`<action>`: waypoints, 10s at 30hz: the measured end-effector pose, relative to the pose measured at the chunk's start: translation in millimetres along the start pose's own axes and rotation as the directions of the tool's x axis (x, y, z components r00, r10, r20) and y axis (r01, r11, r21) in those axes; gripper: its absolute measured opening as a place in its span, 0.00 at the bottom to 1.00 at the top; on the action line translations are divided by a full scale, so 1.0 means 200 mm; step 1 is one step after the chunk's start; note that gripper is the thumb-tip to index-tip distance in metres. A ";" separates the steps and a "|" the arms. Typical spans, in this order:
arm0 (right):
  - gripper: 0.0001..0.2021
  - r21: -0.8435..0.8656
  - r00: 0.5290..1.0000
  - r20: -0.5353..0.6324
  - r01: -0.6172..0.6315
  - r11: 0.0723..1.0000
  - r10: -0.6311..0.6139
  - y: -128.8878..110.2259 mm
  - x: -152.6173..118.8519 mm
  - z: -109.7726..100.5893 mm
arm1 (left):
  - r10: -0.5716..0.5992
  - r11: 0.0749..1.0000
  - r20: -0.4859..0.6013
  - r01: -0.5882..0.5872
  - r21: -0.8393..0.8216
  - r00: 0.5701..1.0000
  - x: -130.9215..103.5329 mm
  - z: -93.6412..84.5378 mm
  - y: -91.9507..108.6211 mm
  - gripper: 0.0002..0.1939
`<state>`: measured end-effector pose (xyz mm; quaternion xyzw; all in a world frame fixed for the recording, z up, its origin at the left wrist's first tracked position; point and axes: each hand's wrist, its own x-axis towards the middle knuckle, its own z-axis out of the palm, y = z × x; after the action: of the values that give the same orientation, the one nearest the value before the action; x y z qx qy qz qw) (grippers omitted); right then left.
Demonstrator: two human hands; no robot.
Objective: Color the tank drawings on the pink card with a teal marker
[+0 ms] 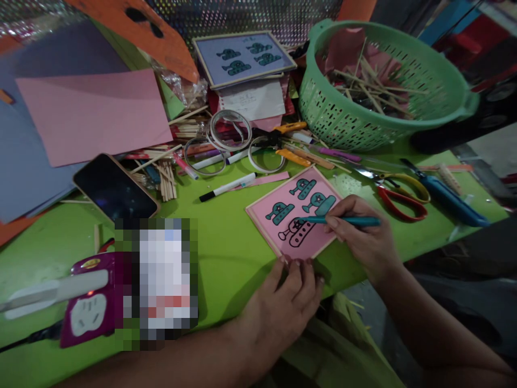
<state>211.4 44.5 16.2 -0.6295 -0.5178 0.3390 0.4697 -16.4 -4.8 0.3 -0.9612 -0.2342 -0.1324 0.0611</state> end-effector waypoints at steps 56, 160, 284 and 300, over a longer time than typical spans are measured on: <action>0.13 0.062 0.996 0.090 0.001 0.998 -0.007 0.00 0.00 0.00 | -0.011 1.000 -0.015 0.011 -0.010 1.000 0.01 0.00 0.00 0.20; 0.12 -0.002 0.990 0.132 0.043 0.999 -0.043 -0.02 -0.01 0.00 | 0.024 1.000 0.036 -0.024 0.006 0.999 0.00 0.00 0.00 0.21; 0.13 -0.020 0.982 0.186 0.039 0.999 -0.034 -0.01 -0.01 -0.01 | 0.024 1.000 0.046 -0.023 -0.015 0.999 -0.01 -0.01 0.00 0.22; 0.12 -0.019 0.983 0.177 0.058 0.998 -0.053 -0.03 -0.01 -0.01 | 0.014 1.000 0.018 -0.013 -0.024 1.000 -0.01 0.00 0.01 0.21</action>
<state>210.6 43.0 21.4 -0.5878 -0.5788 0.3742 0.4237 -17.6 -6.7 -1.1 -0.9646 -0.2266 -0.1258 0.0485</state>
